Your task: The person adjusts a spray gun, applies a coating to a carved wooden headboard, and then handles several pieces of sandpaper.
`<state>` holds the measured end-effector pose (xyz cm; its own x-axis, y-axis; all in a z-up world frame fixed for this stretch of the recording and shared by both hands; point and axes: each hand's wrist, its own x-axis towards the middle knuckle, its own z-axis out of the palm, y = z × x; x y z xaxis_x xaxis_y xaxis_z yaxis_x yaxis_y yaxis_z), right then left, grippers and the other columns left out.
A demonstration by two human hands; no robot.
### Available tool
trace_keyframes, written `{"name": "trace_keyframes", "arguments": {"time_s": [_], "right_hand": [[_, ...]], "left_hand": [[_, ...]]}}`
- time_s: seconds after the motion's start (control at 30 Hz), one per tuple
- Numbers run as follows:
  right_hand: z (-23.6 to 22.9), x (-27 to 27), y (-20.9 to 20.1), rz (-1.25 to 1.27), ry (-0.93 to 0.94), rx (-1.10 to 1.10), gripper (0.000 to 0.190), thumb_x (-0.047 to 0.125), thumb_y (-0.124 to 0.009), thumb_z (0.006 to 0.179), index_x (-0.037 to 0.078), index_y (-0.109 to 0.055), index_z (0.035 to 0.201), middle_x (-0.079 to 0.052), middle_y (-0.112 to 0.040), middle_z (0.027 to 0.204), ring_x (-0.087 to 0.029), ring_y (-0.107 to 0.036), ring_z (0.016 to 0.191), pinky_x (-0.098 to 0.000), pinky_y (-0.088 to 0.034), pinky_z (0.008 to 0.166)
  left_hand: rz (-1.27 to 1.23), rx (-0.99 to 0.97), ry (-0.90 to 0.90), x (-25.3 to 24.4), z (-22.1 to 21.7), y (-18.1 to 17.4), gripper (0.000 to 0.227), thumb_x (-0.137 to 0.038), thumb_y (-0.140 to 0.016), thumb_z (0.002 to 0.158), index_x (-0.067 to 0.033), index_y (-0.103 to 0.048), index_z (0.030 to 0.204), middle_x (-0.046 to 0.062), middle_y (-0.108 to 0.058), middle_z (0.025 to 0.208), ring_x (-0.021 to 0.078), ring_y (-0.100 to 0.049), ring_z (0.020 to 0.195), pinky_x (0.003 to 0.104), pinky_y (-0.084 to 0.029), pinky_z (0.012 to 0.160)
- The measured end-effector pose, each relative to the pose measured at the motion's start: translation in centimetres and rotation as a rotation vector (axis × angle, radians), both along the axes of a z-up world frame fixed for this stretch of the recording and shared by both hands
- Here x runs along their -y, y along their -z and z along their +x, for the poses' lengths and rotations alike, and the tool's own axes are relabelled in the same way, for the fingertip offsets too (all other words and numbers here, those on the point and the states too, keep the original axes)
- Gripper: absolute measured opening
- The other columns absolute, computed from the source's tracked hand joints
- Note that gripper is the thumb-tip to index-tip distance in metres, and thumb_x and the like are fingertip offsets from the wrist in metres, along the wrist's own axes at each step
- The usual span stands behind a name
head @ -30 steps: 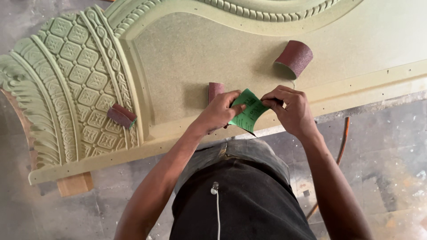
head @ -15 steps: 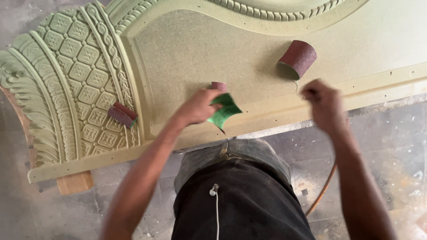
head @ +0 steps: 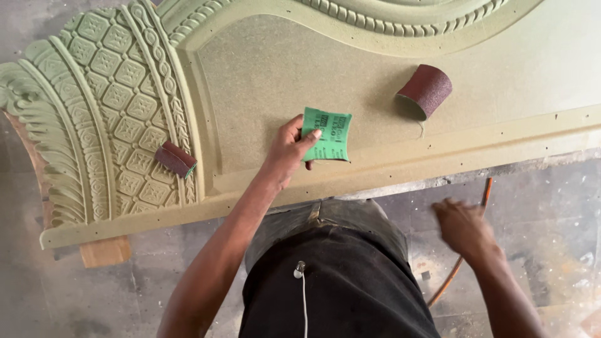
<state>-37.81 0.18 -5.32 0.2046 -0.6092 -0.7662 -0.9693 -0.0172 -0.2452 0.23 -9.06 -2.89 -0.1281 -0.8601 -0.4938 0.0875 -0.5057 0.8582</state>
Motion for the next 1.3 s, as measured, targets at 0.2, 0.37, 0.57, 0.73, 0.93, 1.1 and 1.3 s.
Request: {"name": "trace_keyframes", "arguments": {"time_s": [0.2, 0.37, 0.57, 0.73, 0.93, 1.1, 1.3], "right_hand": [[6.0, 6.0, -6.9, -0.712, 0.241, 0.529, 0.047, 0.020, -0.070, 0.098, 0.008, -0.060, 0.142, -0.013, -0.069, 0.134, -0.025, -0.072, 0.110, -0.0405, -0.059, 0.096], [11.7, 11.3, -7.9, -0.419, 0.475, 0.727, 0.019, 0.014, -0.069, 0.102, 0.004, -0.072, 0.118, -0.008, -0.075, 0.099, -0.014, -0.072, 0.083, -0.0303, -0.054, 0.067], [11.7, 11.5, -3.8, -0.522, 0.454, 0.806, 0.015, 0.010, -0.063, 0.105, 0.001, -0.068, 0.094, -0.005, -0.067, 0.078, -0.011, -0.057, 0.066, -0.0285, -0.048, 0.060], [8.3, 12.7, 1.9, -0.516, 0.995, 1.060, 0.019, 0.002, -0.052, 0.107, 0.004, -0.066, 0.094, -0.001, -0.062, 0.083, -0.008, -0.053, 0.072, -0.0273, -0.044, 0.065], [-0.8, 8.5, 3.1, -0.332, 0.671, 0.624, 0.030, 0.007, -0.051, 0.108, 0.001, -0.064, 0.081, -0.007, -0.063, 0.076, -0.015, -0.055, 0.071, -0.0332, -0.046, 0.066], [-4.9, -1.1, 3.6, 0.420, 0.088, 0.160, 0.036, 0.031, -0.058, 0.101, 0.005, -0.081, 0.092, -0.010, -0.079, 0.087, -0.023, -0.076, 0.081, -0.0344, -0.062, 0.086], [-2.1, 0.4, 1.1, -0.043, -0.131, 0.015, 0.058, 0.045, -0.066, 0.093, 0.016, -0.057, 0.143, -0.007, -0.068, 0.137, -0.023, -0.067, 0.121, -0.0418, -0.052, 0.105]], "left_hand": [[-0.133, -0.044, 0.148, 0.1, -1.8, -0.8, 0.019, -0.017, -0.063, 0.101, -0.0007, -0.061, 0.110, 0.006, -0.061, 0.083, 0.0110, -0.057, 0.065, 0.029, -0.050, 0.047], [-0.194, 0.107, 0.310, 0.2, -2.9, -2.7, 0.025, -0.018, -0.060, 0.103, -0.0044, -0.063, 0.124, 0.003, -0.068, 0.093, 0.0079, -0.063, 0.073, 0.028, -0.053, 0.057], [-0.010, 0.053, 0.327, 0.1, -3.1, -3.1, 0.032, -0.022, -0.060, 0.100, -0.0051, -0.062, 0.127, 0.010, -0.072, 0.094, 0.0122, -0.062, 0.066, 0.028, -0.054, 0.052], [0.101, -0.148, 0.069, -0.3, -1.4, -2.5, 0.040, -0.019, -0.063, 0.095, -0.0061, -0.058, 0.134, 0.015, -0.071, 0.099, 0.0125, -0.061, 0.067, 0.028, -0.054, 0.051], [0.090, -0.388, -0.398, -0.5, 3.3, 0.4, 0.027, -0.016, -0.067, 0.098, -0.0013, -0.060, 0.120, 0.012, -0.065, 0.089, 0.0143, -0.055, 0.063, 0.030, -0.050, 0.051], [0.105, -0.543, -0.507, -0.9, 3.4, 2.4, 0.008, -0.011, -0.062, 0.103, -0.0042, -0.061, 0.108, 0.009, -0.064, 0.083, 0.0133, -0.057, 0.063, 0.031, -0.051, 0.052], [0.065, -0.334, -0.539, -1.6, 3.9, 2.6, 0.026, -0.009, -0.059, 0.099, -0.0042, -0.056, 0.124, 0.012, -0.072, 0.094, 0.0147, -0.064, 0.066, 0.032, -0.056, 0.054]]}}
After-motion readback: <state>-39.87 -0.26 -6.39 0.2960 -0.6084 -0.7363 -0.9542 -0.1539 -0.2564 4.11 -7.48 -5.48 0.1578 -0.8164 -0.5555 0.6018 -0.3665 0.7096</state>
